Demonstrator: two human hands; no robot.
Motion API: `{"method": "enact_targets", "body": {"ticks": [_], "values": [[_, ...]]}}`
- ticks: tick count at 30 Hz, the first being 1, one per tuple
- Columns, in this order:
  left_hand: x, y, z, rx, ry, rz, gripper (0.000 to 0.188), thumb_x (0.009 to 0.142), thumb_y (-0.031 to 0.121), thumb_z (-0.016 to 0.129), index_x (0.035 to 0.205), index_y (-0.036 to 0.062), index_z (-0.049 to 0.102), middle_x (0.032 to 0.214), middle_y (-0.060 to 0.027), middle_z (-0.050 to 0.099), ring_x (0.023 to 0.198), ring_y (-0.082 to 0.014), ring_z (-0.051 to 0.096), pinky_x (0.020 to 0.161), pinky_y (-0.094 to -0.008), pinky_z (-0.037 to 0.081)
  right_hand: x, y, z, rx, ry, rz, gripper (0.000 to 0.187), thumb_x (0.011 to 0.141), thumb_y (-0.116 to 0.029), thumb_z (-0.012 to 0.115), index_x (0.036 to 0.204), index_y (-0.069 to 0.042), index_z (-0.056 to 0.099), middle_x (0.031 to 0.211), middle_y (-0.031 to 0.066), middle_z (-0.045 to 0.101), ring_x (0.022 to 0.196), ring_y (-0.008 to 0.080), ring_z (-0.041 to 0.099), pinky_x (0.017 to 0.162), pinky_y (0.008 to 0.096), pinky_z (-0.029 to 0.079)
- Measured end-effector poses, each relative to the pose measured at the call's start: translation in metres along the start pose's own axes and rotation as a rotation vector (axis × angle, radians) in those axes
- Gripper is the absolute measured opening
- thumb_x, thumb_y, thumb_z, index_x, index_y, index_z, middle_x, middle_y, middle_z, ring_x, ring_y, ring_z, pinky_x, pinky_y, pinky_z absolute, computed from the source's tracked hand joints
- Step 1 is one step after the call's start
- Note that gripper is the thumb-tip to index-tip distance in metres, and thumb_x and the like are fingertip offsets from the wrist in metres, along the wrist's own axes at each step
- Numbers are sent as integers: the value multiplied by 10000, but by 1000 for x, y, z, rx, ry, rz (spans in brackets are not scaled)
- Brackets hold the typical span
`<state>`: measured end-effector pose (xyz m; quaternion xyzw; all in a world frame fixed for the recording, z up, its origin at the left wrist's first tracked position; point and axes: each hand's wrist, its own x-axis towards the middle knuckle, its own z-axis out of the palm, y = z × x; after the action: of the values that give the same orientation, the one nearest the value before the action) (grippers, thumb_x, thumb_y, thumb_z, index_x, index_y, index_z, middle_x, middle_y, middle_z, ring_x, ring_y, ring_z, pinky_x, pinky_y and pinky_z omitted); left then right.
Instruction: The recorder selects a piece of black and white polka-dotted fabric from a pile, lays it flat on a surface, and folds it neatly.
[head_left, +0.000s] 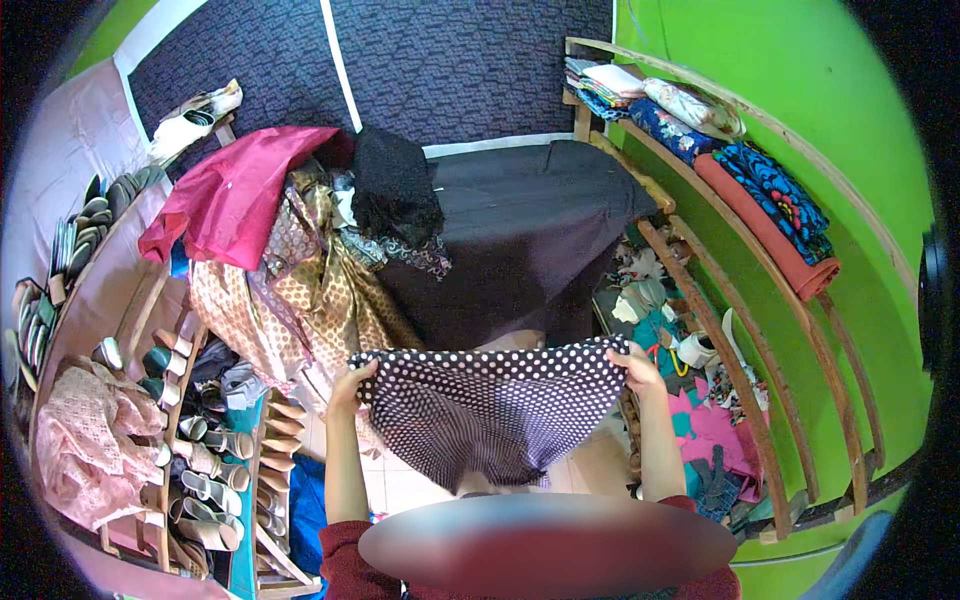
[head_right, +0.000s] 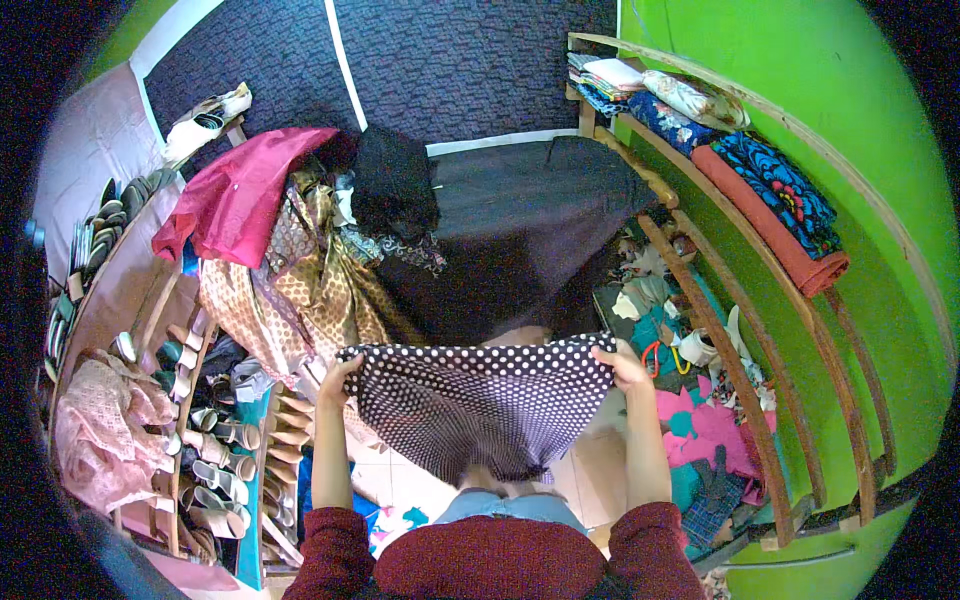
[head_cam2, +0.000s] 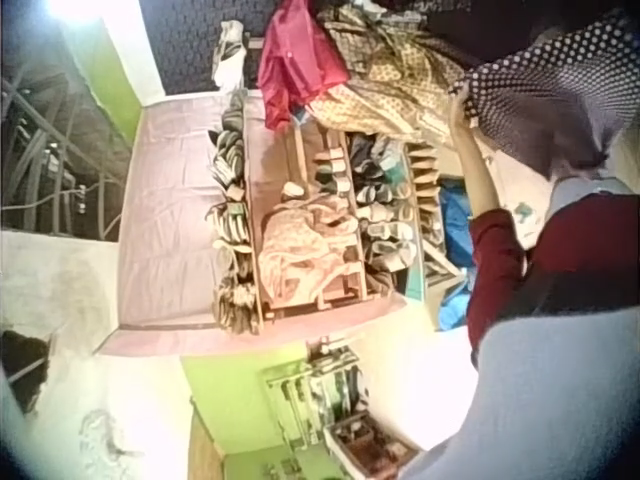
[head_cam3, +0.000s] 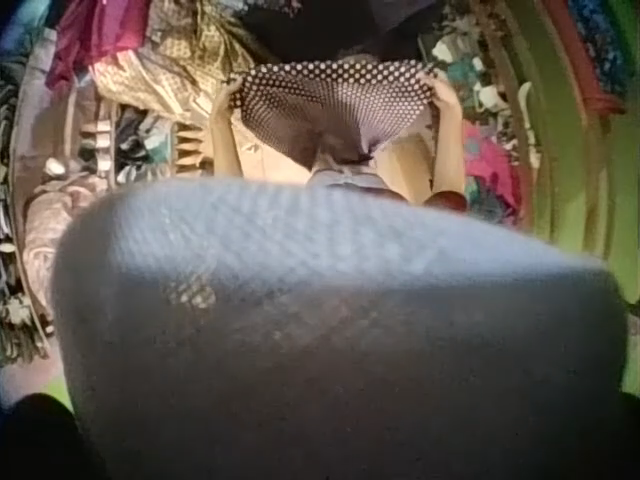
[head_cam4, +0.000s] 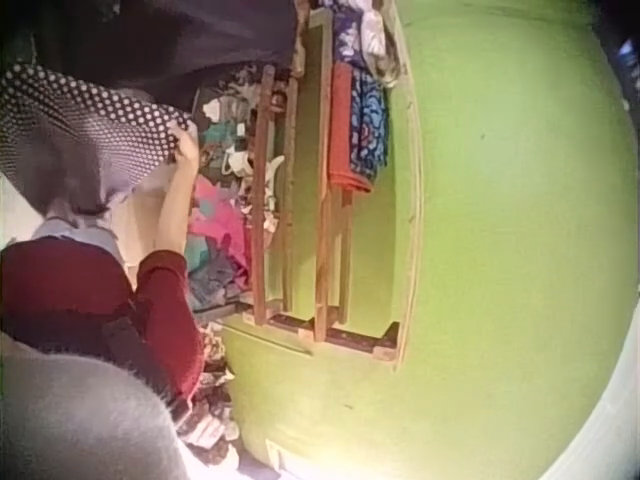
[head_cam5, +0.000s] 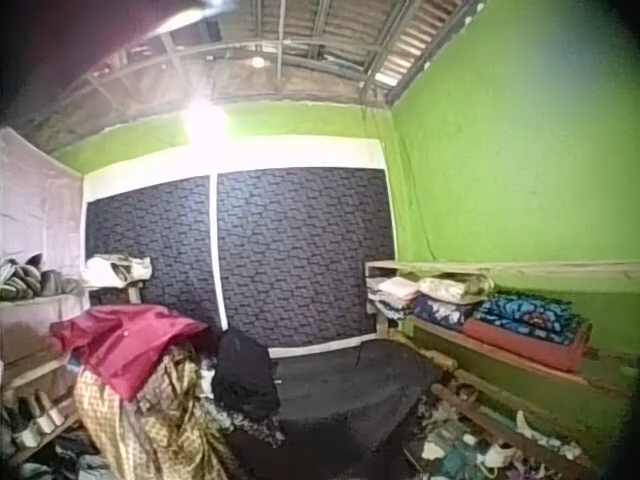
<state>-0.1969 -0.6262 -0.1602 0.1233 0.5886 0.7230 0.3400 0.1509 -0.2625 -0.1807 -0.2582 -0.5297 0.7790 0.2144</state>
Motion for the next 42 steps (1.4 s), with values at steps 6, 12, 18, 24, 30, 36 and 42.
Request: {"method": "enact_targets", "body": {"ticks": [6, 12, 18, 24, 30, 36, 42], "values": [[-75, 50, 39, -611, -322, 358, 415, 733, 194, 634, 1083, -1, 524, 1027, -107, 583, 926, -170, 556, 842, -285, 462, -16, -61, 39, 40, -93, -104, 368, 718, -50, 668, 1055, 9, 532, 983, 76, 608, 874, 176, 589, 788, 302, 483], [-111, -7, 111, -554, -332, 401, 406, 734, 194, 631, 1076, 0, 528, 1021, -107, 585, 922, -172, 558, 838, -285, 463, -33, -124, 107, -71, -82, 9, 398, 737, -60, 663, 1090, 13, 495, 978, 94, 603, 847, 171, 599, 747, 284, 508], [-125, -51, 190, -506, -369, 433, 396, 734, 194, 628, 1067, 3, 532, 1014, -108, 586, 917, -174, 560, 834, -286, 464, -34, -125, 157, -95, -293, -42, 239, 765, -64, 653, 983, -7, 573, 921, 28, 627, 805, 112, 581, 737, 228, 463], [-99, -37, 185, -473, -420, 431, 386, 735, 194, 625, 1059, 5, 536, 1007, -108, 588, 912, -176, 561, 829, -287, 465, -38, -140, 143, -460, -353, -24, 391, 777, -115, 589, 1130, 30, 506, 1077, 49, 570, 984, 116, 499, 888, 245, 372], [-100, -51, 152, -428, -473, 430, 375, 735, 194, 622, 1050, 7, 540, 1000, -108, 590, 907, -179, 563, 825, -288, 466, -59, -155, 150, -668, -513, -54, 522, 743, -132, 535, 1225, 36, 425, 1166, 41, 510, 1075, 124, 432, 941, 232, 314], [-111, -76, 191, -382, -470, 429, 365, 736, 193, 619, 1042, 9, 544, 993, -109, 592, 902, -181, 565, 820, -289, 467, -74, -158, 175, -277, -400, 75, 631, 654, -40, 567, 1258, 49, 409, 1190, 68, 507, 1049, 125, 456, 905, 218, 341], [-110, -74, 187, -331, -459, 453, 355, 737, 193, 617, 1033, 11, 549, 986, -109, 593, 897, -183, 567, 816, -290, 468, -54, -112, 174, -262, -365, -28, 670, 649, -34, 555, 1293, 26, 382, 1243, 64, 482, 1112, 136, 431, 965, 238, 289]]}}
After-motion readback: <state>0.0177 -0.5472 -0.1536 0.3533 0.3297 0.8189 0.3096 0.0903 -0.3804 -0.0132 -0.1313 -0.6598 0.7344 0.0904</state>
